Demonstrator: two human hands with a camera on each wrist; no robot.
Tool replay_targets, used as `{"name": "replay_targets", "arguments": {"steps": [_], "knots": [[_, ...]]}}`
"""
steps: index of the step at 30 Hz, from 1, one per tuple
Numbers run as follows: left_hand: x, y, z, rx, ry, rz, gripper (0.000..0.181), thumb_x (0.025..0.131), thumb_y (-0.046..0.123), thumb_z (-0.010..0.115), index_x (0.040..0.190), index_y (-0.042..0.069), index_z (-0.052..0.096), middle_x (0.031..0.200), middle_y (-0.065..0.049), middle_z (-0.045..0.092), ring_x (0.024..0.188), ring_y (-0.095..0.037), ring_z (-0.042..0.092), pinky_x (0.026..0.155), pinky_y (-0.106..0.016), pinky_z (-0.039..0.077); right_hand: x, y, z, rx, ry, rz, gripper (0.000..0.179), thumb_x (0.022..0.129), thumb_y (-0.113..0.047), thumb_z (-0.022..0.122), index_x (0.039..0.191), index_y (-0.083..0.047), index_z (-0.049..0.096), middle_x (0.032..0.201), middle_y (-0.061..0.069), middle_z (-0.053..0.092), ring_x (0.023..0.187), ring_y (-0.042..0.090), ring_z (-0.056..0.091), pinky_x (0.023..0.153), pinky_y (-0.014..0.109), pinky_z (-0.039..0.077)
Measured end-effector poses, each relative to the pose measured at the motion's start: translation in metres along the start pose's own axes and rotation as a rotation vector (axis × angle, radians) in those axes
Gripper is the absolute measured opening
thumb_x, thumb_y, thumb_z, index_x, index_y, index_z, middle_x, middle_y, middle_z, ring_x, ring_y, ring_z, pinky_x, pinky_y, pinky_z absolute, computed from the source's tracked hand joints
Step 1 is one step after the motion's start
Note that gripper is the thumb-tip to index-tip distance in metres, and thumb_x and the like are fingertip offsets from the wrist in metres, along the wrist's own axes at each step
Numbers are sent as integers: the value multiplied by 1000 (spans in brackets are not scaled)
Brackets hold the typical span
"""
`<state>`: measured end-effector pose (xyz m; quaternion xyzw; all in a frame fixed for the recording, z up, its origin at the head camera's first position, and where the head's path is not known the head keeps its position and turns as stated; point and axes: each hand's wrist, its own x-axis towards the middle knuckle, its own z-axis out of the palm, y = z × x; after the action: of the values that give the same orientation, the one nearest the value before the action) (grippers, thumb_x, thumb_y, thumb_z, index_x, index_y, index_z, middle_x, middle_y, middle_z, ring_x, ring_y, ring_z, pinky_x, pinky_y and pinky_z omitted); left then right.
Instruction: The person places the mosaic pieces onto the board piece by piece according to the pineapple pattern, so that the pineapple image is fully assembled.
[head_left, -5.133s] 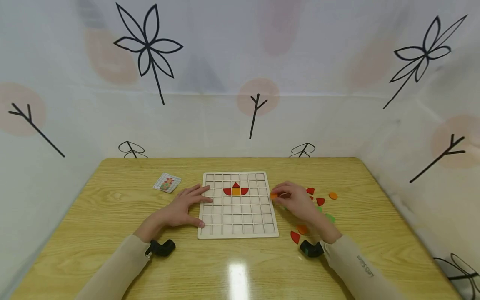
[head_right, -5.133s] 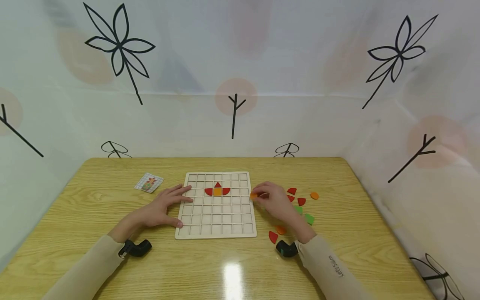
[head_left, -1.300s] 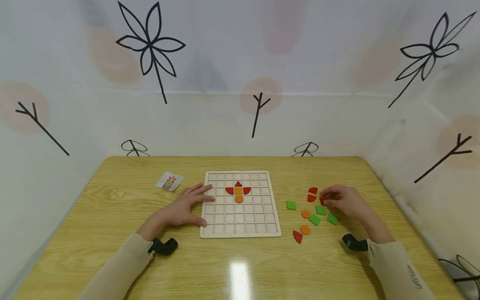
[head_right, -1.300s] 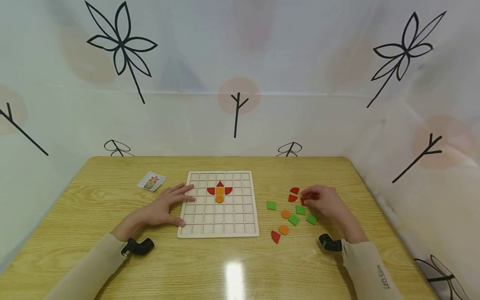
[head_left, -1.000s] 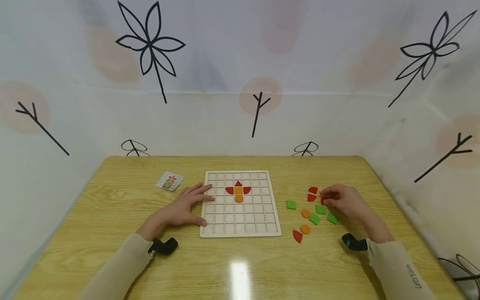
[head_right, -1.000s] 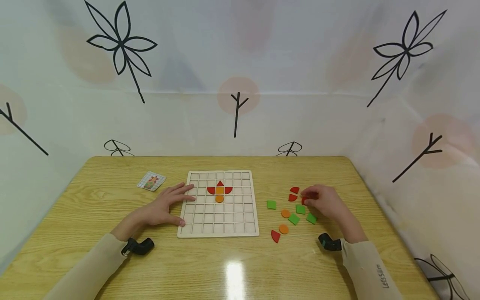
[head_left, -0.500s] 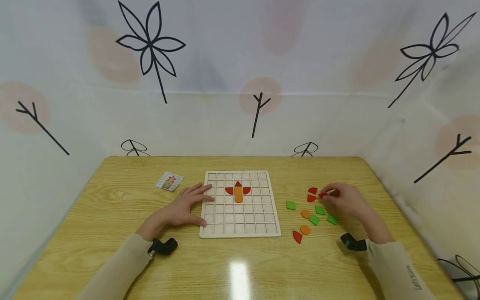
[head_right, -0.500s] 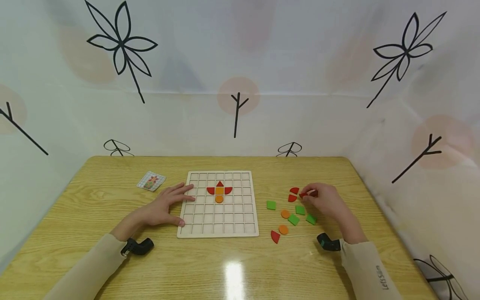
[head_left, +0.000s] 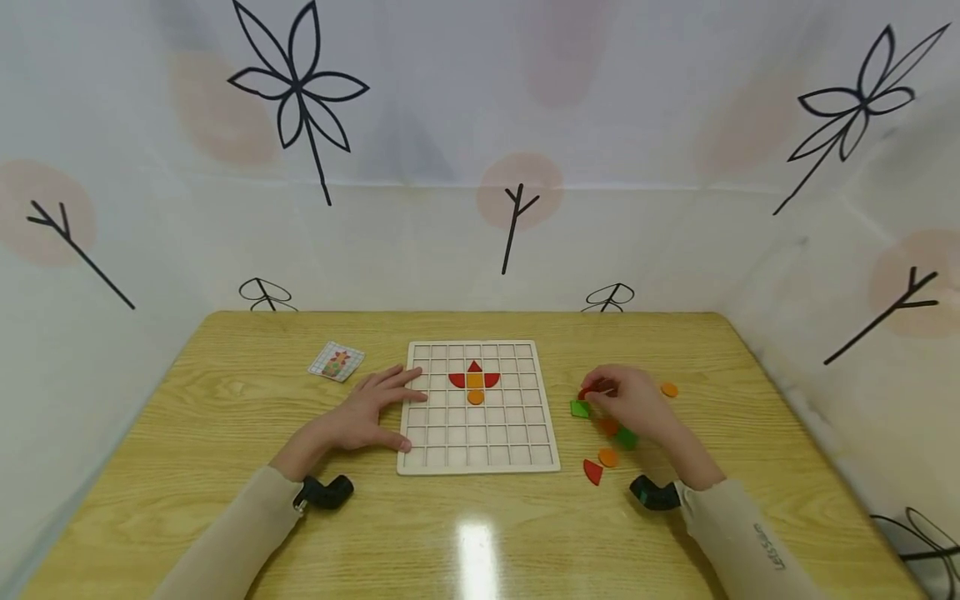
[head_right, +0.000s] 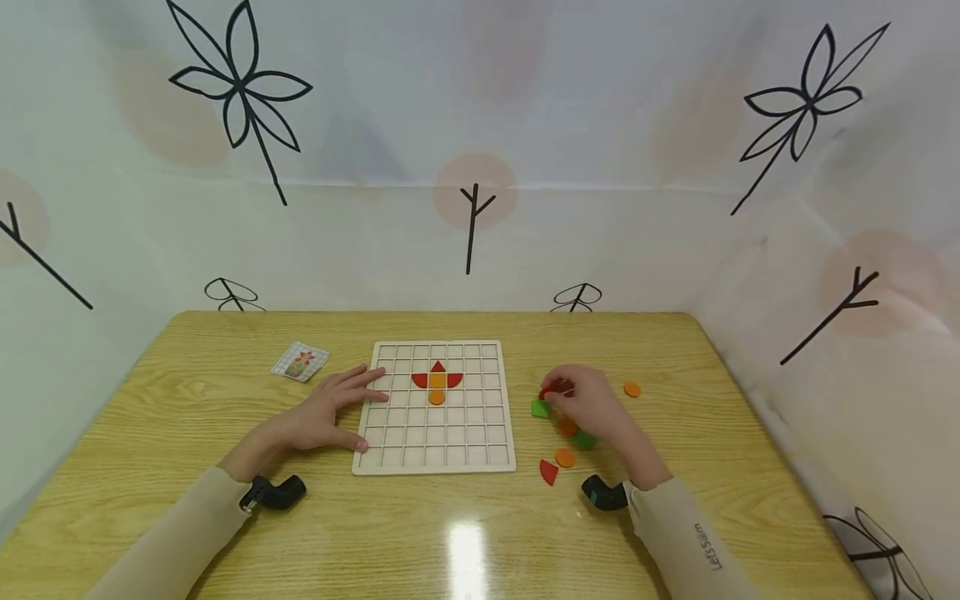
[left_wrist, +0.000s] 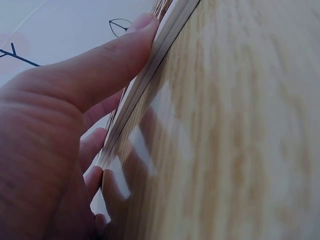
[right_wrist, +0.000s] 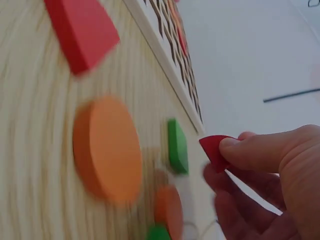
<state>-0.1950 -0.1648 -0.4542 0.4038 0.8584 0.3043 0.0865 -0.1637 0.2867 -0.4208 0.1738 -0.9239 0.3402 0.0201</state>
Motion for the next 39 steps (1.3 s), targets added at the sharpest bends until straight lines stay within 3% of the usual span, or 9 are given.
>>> {"name": "replay_targets", "arguments": {"steps": [5, 10, 12, 17, 25, 39], "knots": [[0, 0, 0, -1, -4, -7, 71, 81, 45, 80, 141, 16, 58, 163, -10, 24, 150, -38, 10, 114, -63, 7, 13, -14, 21, 73, -4, -8, 9, 89, -9, 76, 90, -12, 67, 84, -3, 65, 72, 15, 59, 62, 27, 50], [0, 1, -1, -11, -5, -12, 71, 80, 44, 81, 141, 16, 58, 163, -10, 24, 150, -39, 10, 113, -64, 7, 24, -31, 35, 94, -28, 15, 13, 89, -4, 73, 89, -10, 62, 85, 0, 63, 76, 17, 58, 68, 29, 50], [0, 2, -1, -11, -4, -10, 71, 80, 44, 81, 141, 15, 58, 163, -11, 24, 150, -39, 10, 113, -64, 7, 29, -36, 41, 88, -38, 4, 11, 89, -2, 71, 95, -9, 66, 87, 0, 63, 79, 18, 57, 71, 30, 50], [0, 3, -2, -13, -1, -3, 70, 81, 44, 81, 140, 15, 58, 163, -13, 25, 149, -41, 11, 113, -65, 7, 41, -44, 53, 79, -65, -66, 28, 90, 0, 67, 116, -9, 73, 91, 0, 61, 79, 18, 52, 68, 28, 46], [0, 4, -2, -25, 6, -11, 69, 81, 43, 81, 139, 14, 59, 162, -15, 26, 148, -43, 12, 111, -68, 8, 51, -56, 65, 101, -66, -118, 19, 90, 1, 64, 103, -9, 73, 98, 1, 64, 82, 17, 55, 74, 32, 49], [0, 1, -1, -16, -7, -25, 70, 81, 45, 81, 141, 17, 58, 163, -9, 24, 150, -39, 9, 113, -65, 8, 65, -55, 82, 195, -166, -76, 11, 91, -9, 73, 102, -10, 70, 88, -3, 64, 80, 14, 59, 73, 29, 50]]}}
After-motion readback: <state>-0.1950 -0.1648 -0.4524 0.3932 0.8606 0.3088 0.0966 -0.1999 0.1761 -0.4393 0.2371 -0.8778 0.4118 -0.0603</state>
